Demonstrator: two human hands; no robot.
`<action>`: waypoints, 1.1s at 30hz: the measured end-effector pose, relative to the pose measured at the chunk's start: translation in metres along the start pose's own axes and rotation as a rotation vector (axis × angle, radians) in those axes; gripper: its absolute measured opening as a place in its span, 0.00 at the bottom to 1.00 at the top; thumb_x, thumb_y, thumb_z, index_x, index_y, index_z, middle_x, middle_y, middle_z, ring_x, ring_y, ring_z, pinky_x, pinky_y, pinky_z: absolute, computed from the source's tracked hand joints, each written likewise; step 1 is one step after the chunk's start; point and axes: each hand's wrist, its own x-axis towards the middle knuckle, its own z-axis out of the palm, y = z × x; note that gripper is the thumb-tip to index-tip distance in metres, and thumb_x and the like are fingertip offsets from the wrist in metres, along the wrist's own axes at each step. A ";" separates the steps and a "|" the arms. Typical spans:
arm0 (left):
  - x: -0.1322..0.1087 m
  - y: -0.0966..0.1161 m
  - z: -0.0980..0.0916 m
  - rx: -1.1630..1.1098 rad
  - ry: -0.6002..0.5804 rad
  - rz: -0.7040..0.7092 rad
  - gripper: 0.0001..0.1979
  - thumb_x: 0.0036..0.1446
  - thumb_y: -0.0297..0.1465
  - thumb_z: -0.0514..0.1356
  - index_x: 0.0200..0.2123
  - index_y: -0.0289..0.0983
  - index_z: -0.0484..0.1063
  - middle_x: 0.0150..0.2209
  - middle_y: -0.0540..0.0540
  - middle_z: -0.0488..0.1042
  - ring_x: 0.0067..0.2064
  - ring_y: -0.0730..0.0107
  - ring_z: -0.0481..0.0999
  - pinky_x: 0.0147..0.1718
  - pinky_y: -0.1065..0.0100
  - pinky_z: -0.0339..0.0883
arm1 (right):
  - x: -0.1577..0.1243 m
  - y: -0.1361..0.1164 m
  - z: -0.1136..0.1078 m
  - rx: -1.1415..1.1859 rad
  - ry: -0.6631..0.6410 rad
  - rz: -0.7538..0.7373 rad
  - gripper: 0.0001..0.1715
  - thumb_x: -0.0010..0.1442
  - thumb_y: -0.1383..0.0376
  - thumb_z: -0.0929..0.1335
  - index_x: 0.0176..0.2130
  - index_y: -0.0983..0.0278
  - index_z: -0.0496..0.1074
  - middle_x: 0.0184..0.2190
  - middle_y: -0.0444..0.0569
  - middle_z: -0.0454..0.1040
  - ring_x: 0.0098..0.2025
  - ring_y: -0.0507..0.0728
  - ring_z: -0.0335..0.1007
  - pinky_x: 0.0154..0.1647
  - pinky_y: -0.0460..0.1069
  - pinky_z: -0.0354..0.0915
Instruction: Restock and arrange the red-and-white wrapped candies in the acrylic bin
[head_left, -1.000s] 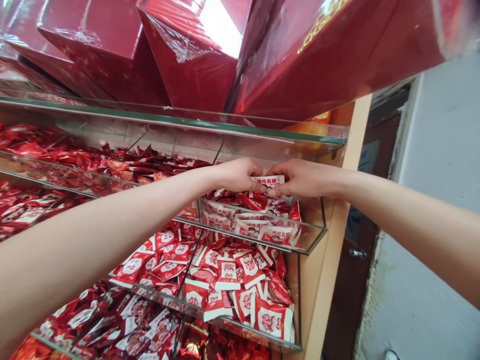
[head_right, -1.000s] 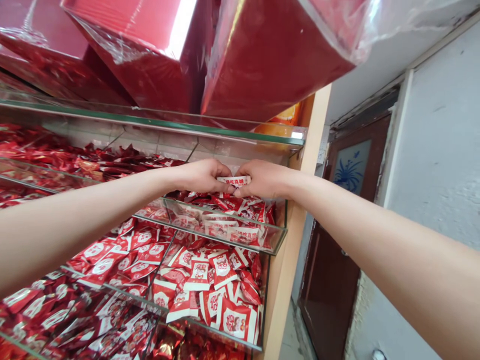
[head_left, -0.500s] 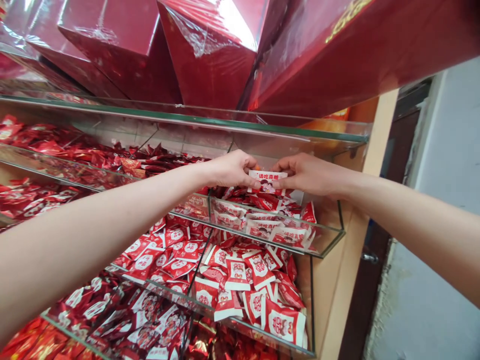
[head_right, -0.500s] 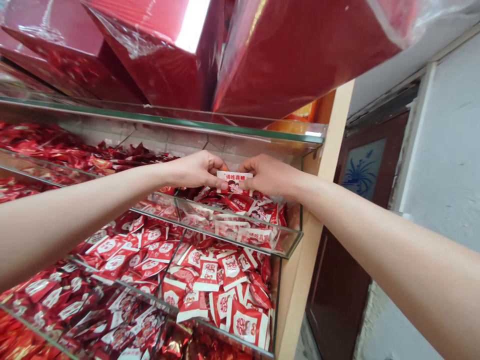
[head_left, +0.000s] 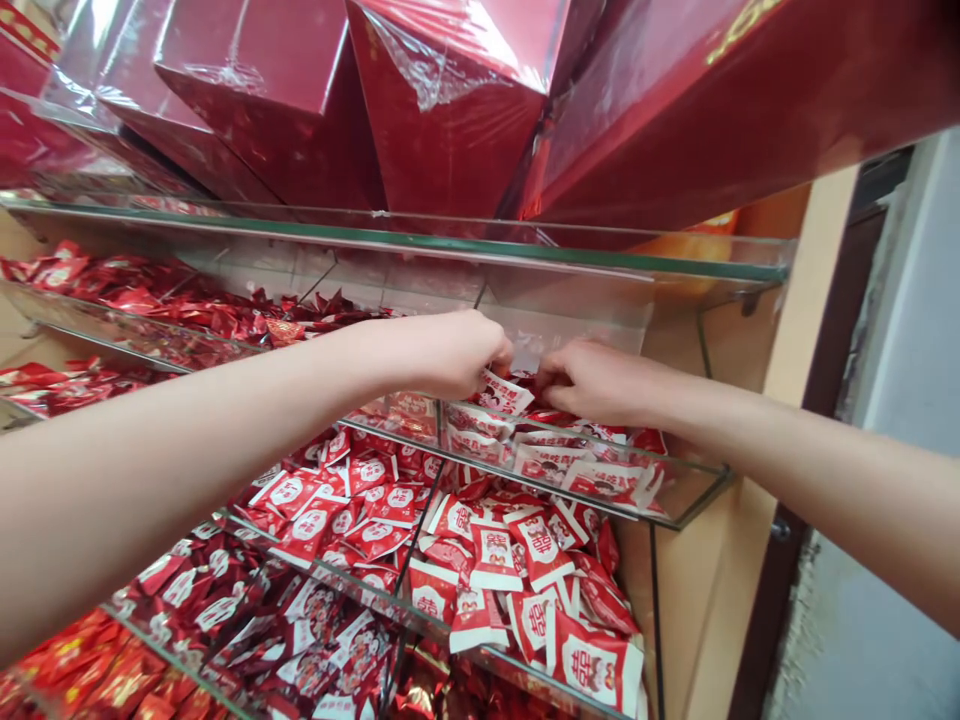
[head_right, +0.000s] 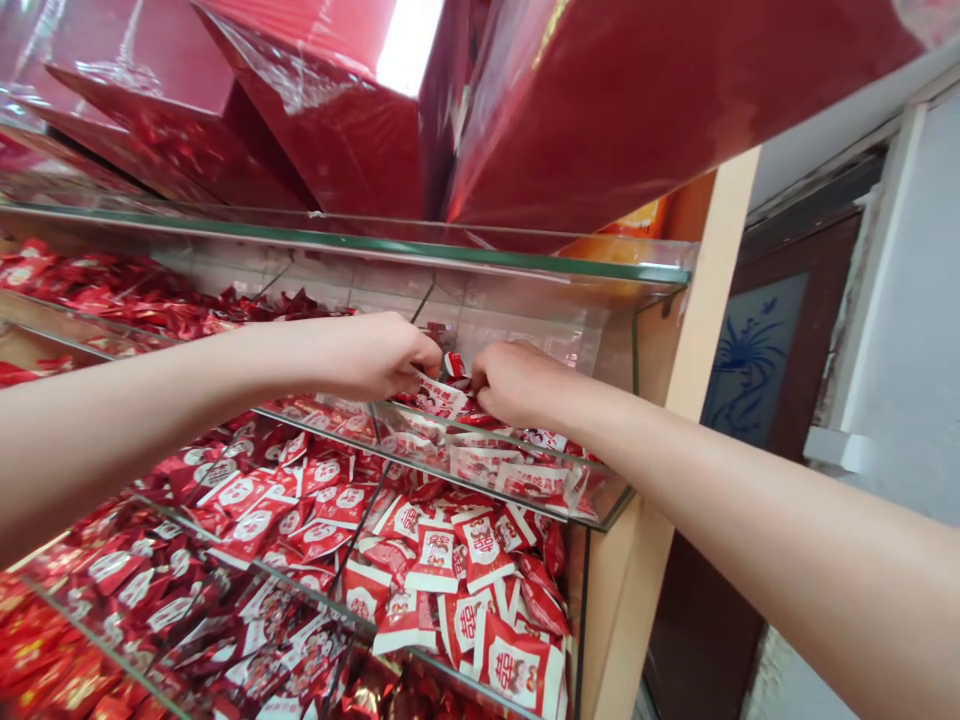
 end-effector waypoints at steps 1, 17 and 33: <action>0.001 0.002 0.002 0.025 -0.013 0.024 0.15 0.45 0.24 0.54 0.37 0.41 0.73 0.26 0.48 0.74 0.24 0.71 0.67 0.22 0.69 0.54 | 0.002 0.002 0.000 -0.026 0.002 0.019 0.11 0.50 0.68 0.63 0.33 0.64 0.74 0.33 0.49 0.75 0.32 0.55 0.68 0.29 0.46 0.58; 0.024 0.013 0.005 0.047 -0.226 0.063 0.13 0.47 0.28 0.53 0.36 0.37 0.73 0.30 0.44 0.77 0.25 0.67 0.69 0.23 0.67 0.57 | 0.010 0.016 -0.001 0.071 -0.241 -0.164 0.14 0.54 0.64 0.64 0.40 0.66 0.70 0.37 0.49 0.74 0.34 0.55 0.67 0.32 0.45 0.61; 0.032 0.011 0.009 -0.095 -0.333 0.052 0.14 0.48 0.30 0.52 0.38 0.37 0.72 0.34 0.44 0.77 0.29 0.66 0.70 0.27 0.67 0.59 | -0.006 0.027 -0.021 0.212 -0.193 0.064 0.10 0.54 0.64 0.62 0.35 0.62 0.70 0.30 0.47 0.75 0.29 0.54 0.69 0.26 0.45 0.61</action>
